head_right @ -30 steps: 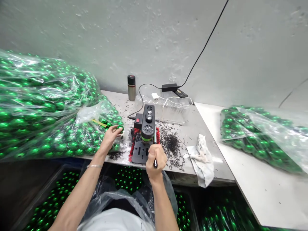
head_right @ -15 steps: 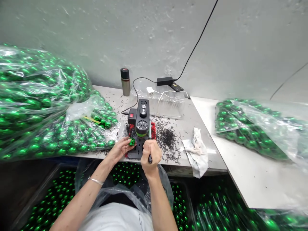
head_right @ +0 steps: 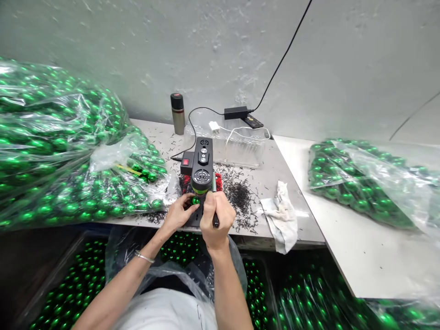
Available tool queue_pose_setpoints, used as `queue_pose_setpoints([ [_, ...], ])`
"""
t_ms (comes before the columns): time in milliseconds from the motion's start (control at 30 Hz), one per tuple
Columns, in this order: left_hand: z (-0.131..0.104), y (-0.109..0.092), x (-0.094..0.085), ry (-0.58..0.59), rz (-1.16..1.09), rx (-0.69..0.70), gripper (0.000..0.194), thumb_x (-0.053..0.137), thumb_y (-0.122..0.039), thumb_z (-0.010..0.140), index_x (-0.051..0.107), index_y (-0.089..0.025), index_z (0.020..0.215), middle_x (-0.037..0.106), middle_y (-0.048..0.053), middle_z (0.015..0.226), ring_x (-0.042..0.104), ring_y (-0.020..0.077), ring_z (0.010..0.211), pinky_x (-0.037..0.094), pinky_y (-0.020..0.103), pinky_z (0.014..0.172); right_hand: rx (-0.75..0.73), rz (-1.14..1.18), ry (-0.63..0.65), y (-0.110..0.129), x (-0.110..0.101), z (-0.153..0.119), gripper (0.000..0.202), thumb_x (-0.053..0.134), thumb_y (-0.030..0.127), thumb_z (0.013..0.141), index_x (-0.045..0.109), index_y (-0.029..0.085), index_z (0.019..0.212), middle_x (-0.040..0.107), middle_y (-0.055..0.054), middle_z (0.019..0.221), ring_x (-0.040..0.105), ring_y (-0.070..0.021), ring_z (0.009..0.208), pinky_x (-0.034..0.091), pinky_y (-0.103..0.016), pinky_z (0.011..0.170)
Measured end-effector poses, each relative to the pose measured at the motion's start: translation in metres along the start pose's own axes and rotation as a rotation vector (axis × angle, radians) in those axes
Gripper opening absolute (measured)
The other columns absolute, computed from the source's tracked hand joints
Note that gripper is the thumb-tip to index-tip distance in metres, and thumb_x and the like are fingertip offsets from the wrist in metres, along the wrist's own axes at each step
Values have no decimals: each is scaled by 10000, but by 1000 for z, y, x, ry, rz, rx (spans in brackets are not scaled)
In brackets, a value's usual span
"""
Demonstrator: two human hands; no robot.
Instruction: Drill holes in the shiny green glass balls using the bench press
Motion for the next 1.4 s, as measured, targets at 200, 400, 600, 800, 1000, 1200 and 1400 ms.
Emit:
queue_pose_setpoints([
  [200, -5, -6, -1, -6, 130, 172, 319, 709, -237, 824, 697, -199, 1141, 757, 73, 1068, 699, 256, 1008, 553, 405, 944, -58, 13, 1, -3, -1, -8, 316, 470, 158, 983, 471, 214, 672, 501, 31, 643, 507, -99, 600, 396, -261, 578],
  [400, -9, -7, -3, 11, 218, 255, 304, 703, -231, 851, 689, -180, 1150, 752, 98, 1112, 689, 273, 1056, 550, 417, 959, -82, 22, -11, -6, -1, -11, 306, 477, 147, 970, 484, 214, 671, 510, 28, 642, 515, -108, 600, 404, -268, 575],
  [600, -4, -14, -3, 54, 320, 276, 321, 715, -222, 854, 697, -163, 1169, 751, 120, 1134, 689, 289, 1070, 543, 422, 964, -96, 25, -22, -8, -1, -15, 297, 473, 130, 962, 493, 215, 678, 512, 25, 642, 529, -116, 611, 413, -271, 573],
  [800, 6, -9, 3, 56, 275, 257, 323, 758, -315, 843, 735, -178, 1135, 755, 114, 1159, 688, 298, 1100, 526, 436, 992, -122, 20, -20, -6, -1, -15, 304, 463, 113, 958, 479, 217, 673, 524, 21, 643, 525, -118, 610, 413, -270, 568],
  [1000, -2, 2, 7, -23, 190, 358, 304, 747, -331, 860, 732, -192, 1130, 759, 107, 1140, 679, 283, 1077, 498, 463, 999, -133, 0, -6, -7, -1, -19, 298, 456, 104, 956, 467, 218, 681, 538, 18, 652, 533, -118, 616, 412, -260, 567],
  [1200, -4, 2, 6, 31, 226, 395, 279, 696, -339, 899, 714, -228, 1154, 743, 95, 1165, 650, 275, 1115, 421, 503, 1081, -152, 21, -3, -11, -1, -25, 297, 445, 98, 949, 456, 219, 677, 525, 22, 645, 531, -120, 621, 424, -264, 579],
  [1400, -2, 1, 8, 45, 221, 374, 287, 697, -328, 897, 708, -226, 1165, 737, 94, 1157, 644, 274, 1113, 448, 478, 1049, -150, 19, 2, -21, -1, -37, 249, 462, 114, 947, 486, 213, 719, 538, 18, 673, 520, -114, 601, 415, -270, 563],
])
Point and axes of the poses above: each hand's wrist, its own z-axis towards the middle knuckle, its own x-axis out of the palm, y = z × x, the point moved 7 cm from there along z, towards the middle knuckle
